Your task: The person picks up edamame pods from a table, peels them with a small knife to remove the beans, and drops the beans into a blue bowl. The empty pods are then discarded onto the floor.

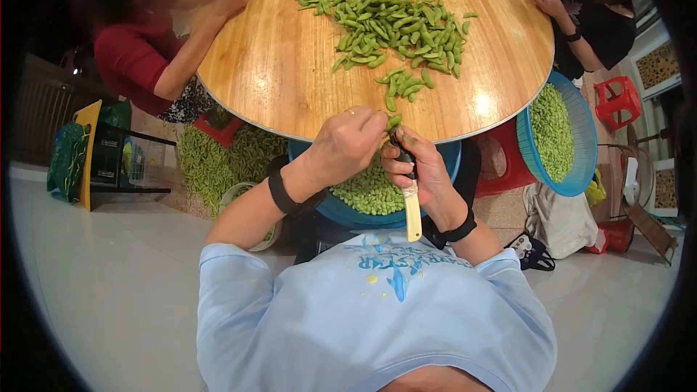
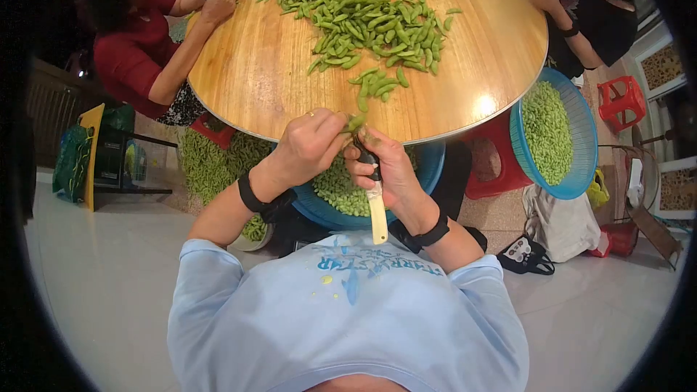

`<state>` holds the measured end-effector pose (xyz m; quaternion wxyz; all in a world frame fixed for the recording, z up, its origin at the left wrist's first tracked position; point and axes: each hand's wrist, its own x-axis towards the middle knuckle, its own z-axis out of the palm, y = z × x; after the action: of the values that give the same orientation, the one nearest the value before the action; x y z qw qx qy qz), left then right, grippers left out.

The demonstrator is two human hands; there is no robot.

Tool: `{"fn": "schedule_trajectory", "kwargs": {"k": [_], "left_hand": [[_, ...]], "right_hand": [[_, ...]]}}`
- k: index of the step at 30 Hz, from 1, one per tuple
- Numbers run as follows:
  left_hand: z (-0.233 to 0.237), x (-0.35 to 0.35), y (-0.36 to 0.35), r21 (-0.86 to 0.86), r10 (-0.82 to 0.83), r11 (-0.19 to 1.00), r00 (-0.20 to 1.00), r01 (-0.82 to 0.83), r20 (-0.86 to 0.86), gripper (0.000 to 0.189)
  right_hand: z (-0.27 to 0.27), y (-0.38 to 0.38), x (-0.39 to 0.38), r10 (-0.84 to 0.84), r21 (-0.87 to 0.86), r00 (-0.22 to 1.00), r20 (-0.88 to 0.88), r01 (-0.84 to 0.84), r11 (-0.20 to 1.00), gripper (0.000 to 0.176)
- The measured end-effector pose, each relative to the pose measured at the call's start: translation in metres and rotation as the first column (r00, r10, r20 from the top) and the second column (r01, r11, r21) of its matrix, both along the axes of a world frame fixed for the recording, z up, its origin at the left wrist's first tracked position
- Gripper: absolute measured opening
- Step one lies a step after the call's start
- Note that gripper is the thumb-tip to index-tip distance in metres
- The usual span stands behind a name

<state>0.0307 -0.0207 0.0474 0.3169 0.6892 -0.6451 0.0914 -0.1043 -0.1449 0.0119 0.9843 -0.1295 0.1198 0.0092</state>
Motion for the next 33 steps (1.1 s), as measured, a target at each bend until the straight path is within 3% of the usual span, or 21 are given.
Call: {"fn": "schedule_trajectory", "kwargs": {"k": [2,5,7,8,10,11,13,14,16,18,20,21,22,23,24,25,26,27,28,29,33], "left_hand": [[-0.006,0.001,0.0,-0.008,0.027,1.0,1.0,-0.027,0.015,0.021],[-0.014,0.008,-0.002,-0.061,-0.062,0.997,0.995,0.057,-0.08,0.014],[-0.013,0.006,-0.004,-0.058,-0.023,0.998,0.865,-0.007,-0.502,0.008],[-0.017,0.007,-0.004,-0.06,-0.023,0.998,0.867,-0.007,-0.498,0.008],[-0.023,0.008,-0.006,-0.091,-0.052,0.996,0.781,-0.006,-0.623,0.009],[-0.025,0.006,-0.006,-0.093,-0.053,0.996,0.783,-0.006,-0.62,0.009],[-0.019,-0.001,-0.01,-0.078,-0.01,0.992,0.565,-0.096,-0.825,0.011],[-0.013,-0.002,-0.011,-0.085,-0.014,0.992,0.571,-0.098,-0.821,0.011],[-0.002,-0.005,-0.012,-0.016,-0.017,0.994,-0.01,-0.108,-1.0,0.016],[-0.008,-0.003,-0.01,0.054,0.056,0.995,0.024,-0.08,-0.998,0.018],[-0.014,-0.004,-0.009,0.123,0.126,0.991,0.058,-0.052,-0.99,0.02],[-0.015,-0.006,-0.01,0.115,0.125,0.989,0.113,-0.093,-0.986,0.019],[-0.017,-0.007,-0.011,0.103,0.126,0.985,0.167,-0.135,-0.978,0.019],[-0.018,-0.01,-0.011,0.103,0.125,0.985,0.167,-0.136,-0.978,0.019],[-0.019,-0.013,-0.01,0.093,0.134,0.986,0.343,-0.135,-0.93,0.019],[-0.018,-0.015,-0.009,0.084,0.14,0.988,0.508,-0.132,-0.85,0.018],[-0.015,-0.017,-0.007,0.084,0.141,0.987,0.509,-0.134,-0.849,0.018],[-0.005,-0.02,-0.005,0.152,0.182,0.983,0.494,-0.1,-0.85,0.019],[0.001,-0.022,-0.003,0.22,0.223,0.973,0.479,-0.063,-0.849,0.02],[0.002,-0.022,-0.001,0.222,0.224,0.973,0.476,-0.062,-0.85,0.02],[0.004,-0.022,0.002,0.278,0.239,0.961,0.455,0.018,-0.858,0.022]], "right_hand": [[0.0,0.001,0.001,0.007,0.006,1.0,-0.008,-0.007,1.0,0.015],[-0.002,0.004,-0.002,-0.029,-0.012,1.0,-0.007,0.029,0.999,0.016],[-0.008,0.006,-0.001,-0.055,-0.052,0.998,0.027,0.056,0.997,0.016],[-0.006,0.007,-0.001,-0.054,-0.054,0.998,0.032,0.055,0.997,0.016],[-0.001,0.01,0.0,-0.149,-0.289,0.989,0.005,0.144,0.946,0.016],[-0.001,0.011,0.0,-0.149,-0.29,0.989,0.008,0.145,0.946,0.016],[-0.001,0.012,0.002,-0.2,-0.271,0.98,0.022,0.198,0.942,0.017],[-0.001,0.014,0.003,-0.197,-0.277,0.98,0.03,0.198,0.94,0.017],[-0.003,0.018,0.002,-0.25,-0.497,0.967,0.048,0.241,0.834,0.019],[-0.005,0.014,0.0,-0.235,-0.501,0.972,0.021,0.213,0.839,0.021],[-0.006,0.011,-0.002,-0.243,-0.768,0.97,0.007,0.161,0.62,0.023],[-0.009,0.011,-0.001,-0.243,-0.769,0.97,0.005,0.159,0.619,0.023],[-0.014,0.012,0.003,-0.352,-0.908,0.924,0.148,0.268,0.321,0.028],[-0.016,0.012,0.005,-0.402,-0.941,0.86,0.315,0.338,-0.014,0.035],[-0.015,0.01,0.006,-0.4,-0.941,0.861,0.314,0.338,-0.013,0.035],[-0.013,0.006,0.006,-0.362,-0.946,0.875,0.322,0.283,-0.158,0.043],[-0.011,0.003,0.005,-0.323,-0.926,0.889,0.324,0.228,-0.302,0.051],[-0.009,0.001,0.006,-0.319,-0.926,0.891,0.324,0.229,-0.301,0.051],[-0.007,-0.001,0.005,-0.274,-0.901,0.904,0.329,0.213,-0.378,0.051],[-0.006,-0.001,0.004,-0.23,-0.87,0.916,0.328,0.198,-0.451,0.052],[-0.002,0.006,0.003,-0.215,-0.815,0.884,0.414,0.255,-0.521,0.052]]}}
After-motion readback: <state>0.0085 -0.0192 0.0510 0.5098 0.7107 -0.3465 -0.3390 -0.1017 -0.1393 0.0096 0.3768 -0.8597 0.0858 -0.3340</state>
